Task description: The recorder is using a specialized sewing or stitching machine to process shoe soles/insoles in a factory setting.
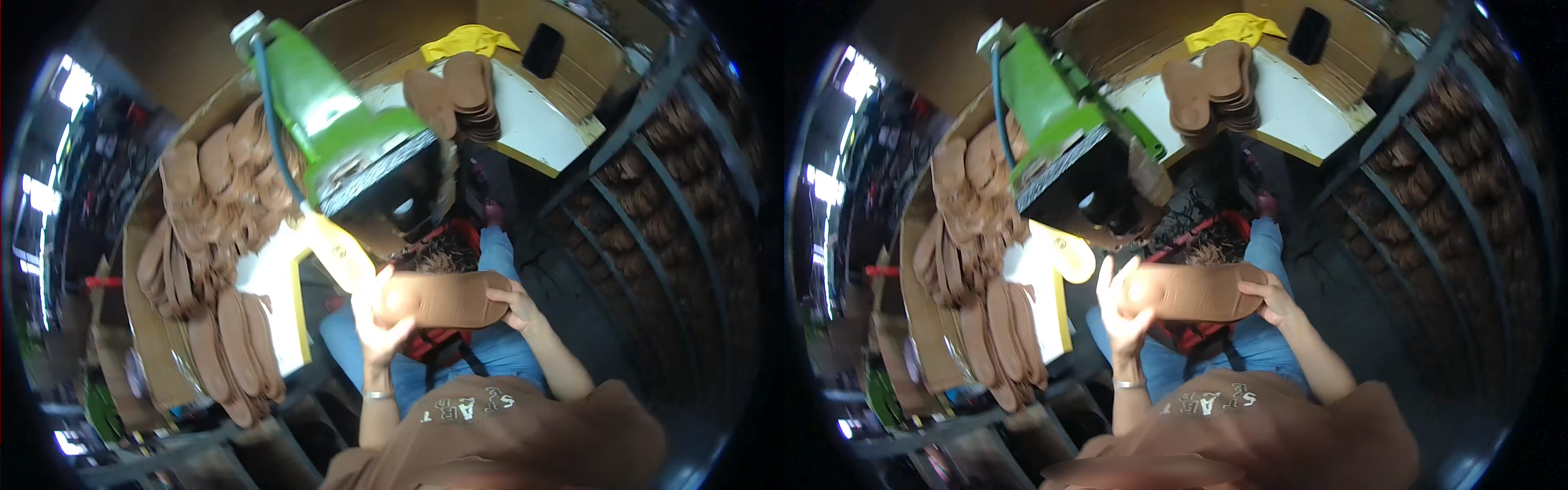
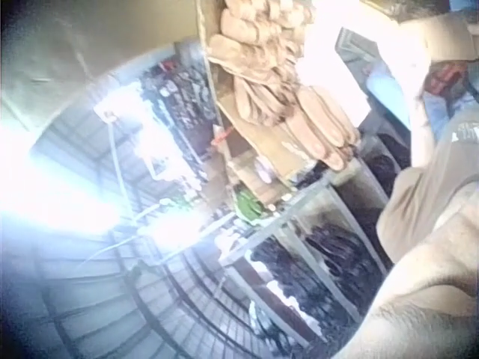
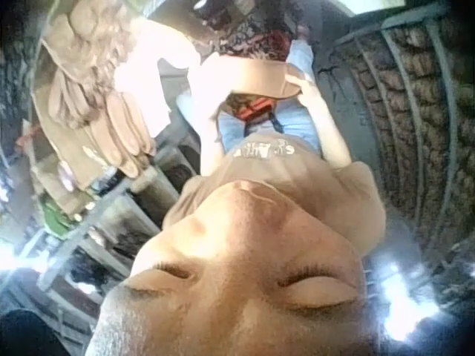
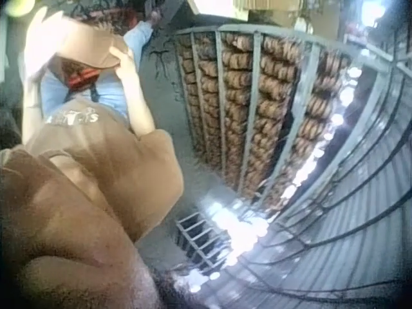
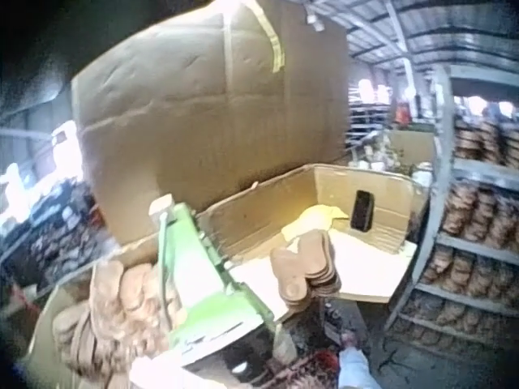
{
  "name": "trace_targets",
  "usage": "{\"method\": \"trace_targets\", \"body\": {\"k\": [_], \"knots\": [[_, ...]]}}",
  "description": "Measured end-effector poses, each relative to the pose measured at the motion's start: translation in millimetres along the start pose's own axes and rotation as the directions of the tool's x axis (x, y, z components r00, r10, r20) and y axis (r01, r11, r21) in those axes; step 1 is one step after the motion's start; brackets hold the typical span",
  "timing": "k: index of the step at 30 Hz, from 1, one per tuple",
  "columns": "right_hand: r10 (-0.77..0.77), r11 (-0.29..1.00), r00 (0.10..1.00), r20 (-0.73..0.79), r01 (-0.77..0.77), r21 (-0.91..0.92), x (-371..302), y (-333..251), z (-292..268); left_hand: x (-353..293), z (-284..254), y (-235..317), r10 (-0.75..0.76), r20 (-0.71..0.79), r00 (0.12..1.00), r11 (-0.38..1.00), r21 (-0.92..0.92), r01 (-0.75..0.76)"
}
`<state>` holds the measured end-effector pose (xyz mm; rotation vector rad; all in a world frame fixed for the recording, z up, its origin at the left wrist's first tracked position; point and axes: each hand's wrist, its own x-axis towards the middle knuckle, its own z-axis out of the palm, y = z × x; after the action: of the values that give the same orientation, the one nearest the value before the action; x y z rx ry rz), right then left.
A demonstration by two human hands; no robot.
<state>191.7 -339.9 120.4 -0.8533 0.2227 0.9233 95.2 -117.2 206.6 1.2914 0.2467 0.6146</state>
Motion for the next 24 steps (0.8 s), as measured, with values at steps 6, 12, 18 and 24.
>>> {"method": "trace_targets", "body": {"k": [6, 12, 18, 24], "knots": [[-0.026, 0.980, 0.997, 0.073, 0.040, -0.193, -25, 54, -9, 18, 44, -37, -0.326, 0.121, 0.938, 0.943, 0.113, 0.313], [-0.022, 0.942, 0.992, 0.121, 0.061, -0.330, -26, 52, -5, 27, 46, -26, -0.169, -0.019, 0.985, 0.967, 0.190, 0.169], [-0.221, 0.911, 0.975, 0.035, 0.219, -0.348, -46, -10, -39, 7, 40, -33, -0.297, -0.068, 0.953, 0.954, -0.070, 0.292], [-0.555, 0.745, 0.830, 0.056, 0.526, -0.410, -17, -105, -13, 19, 39, -19, -0.289, -0.009, 0.957, 0.952, -0.111, 0.286]]}}
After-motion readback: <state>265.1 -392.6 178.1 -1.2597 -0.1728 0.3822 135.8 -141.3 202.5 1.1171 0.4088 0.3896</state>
